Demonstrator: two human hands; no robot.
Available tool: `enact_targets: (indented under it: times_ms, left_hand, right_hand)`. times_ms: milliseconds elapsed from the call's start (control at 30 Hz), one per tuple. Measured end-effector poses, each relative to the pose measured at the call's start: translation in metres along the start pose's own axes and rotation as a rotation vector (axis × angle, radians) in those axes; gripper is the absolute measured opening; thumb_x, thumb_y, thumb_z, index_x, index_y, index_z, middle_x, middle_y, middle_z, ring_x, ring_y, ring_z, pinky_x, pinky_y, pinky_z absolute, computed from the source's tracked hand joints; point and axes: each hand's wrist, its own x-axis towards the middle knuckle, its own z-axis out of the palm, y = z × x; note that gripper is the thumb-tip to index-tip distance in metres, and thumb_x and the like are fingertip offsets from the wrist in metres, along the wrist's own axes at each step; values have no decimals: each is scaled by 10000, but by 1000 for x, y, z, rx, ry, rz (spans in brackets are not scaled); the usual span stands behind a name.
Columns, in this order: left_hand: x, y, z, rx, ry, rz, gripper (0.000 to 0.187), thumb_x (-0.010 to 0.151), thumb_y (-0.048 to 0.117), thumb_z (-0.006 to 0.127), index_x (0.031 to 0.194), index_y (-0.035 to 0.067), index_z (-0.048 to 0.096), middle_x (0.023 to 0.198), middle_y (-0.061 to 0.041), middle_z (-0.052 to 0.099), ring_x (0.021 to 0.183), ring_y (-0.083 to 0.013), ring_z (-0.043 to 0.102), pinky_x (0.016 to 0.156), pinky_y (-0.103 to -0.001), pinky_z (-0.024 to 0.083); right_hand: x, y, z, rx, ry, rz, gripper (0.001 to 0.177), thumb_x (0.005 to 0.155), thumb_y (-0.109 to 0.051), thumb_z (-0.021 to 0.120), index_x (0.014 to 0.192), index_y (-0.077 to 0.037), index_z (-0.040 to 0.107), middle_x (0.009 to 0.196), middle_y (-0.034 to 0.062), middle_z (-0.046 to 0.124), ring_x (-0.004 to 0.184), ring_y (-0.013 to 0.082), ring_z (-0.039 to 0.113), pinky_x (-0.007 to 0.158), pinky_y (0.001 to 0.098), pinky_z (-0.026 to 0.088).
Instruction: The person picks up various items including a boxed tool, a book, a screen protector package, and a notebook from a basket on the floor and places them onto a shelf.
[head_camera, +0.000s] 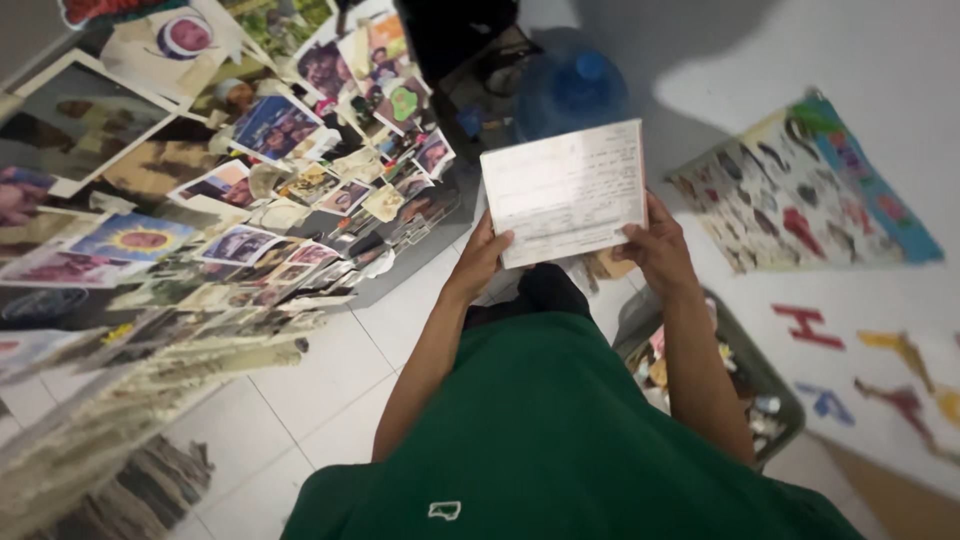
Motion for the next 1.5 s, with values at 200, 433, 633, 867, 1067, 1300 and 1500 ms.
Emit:
enact_targets:
  times_ms: [200,433,633,867,1067,1300,1500]
  left_hand:
    - [57,-1,-2,157,184,213,575,1050,84,542,1586,8,346,1424,-132,582,1251,-196,560,1047,-332,480]
    - [138,9,-4,131,345,216,535,1043,128,575,1549,45,425,1419,-146,604,1248,-192,574,1058,-355,473]
    - [212,42,31,-87,389,166,554,1025,167,564,1543,73,391,1391,-117,598,1192,-227,619,951,-365,564]
    - [247,61,28,-52,422,119,642,1026,187,615,1598,134,327,1410,-120,580,1138,-206,615,829,-344,507]
    - [254,91,13,-67,425,126,591,1019,247,602,1540,71,384,1368,-201,587,1129,-286,672,916,-427,587]
    - [204,96,6,149,521,125,562,1030,321,586,1505,61,437,1470,-157,594,1220,-265,630,1028,-422,523]
    - [149,76,11,76,660,102,542,1009,325,610,1460,45,502,1411,-155,646,1185,-252,668,958,-362,527]
  right_hand:
    - [87,30,-3,-71,54,-129,532,1054,-69,629,1546,-51,426,1265,167,673,936,226,719,730,335,624]
    - [176,-13,4,35,17,47,659,1014,-102,592,1573,-150,247,1177,176,685,884,252,757,702,372,651]
    - [257,-30,-10,141,-32,148,562,1024,-107,586,1508,-153,303,1167,162,678,833,249,752,594,356,653]
    - [323,-64,10,23,-75,53,525,1056,-110,629,1494,-69,342,1155,196,676,818,242,728,622,359,655]
    - [388,-51,6,70,-99,77,523,1033,-131,630,1480,-76,364,1073,174,703,815,225,738,667,351,654]
    - [525,-31,21,233,-35,107,524,1029,-95,614,1477,-179,357,1080,152,686,791,255,702,639,375,637]
    - [649,-29,94,237,56,83,542,1031,-70,562,1497,-184,309,1140,193,654,767,307,699,593,399,621]
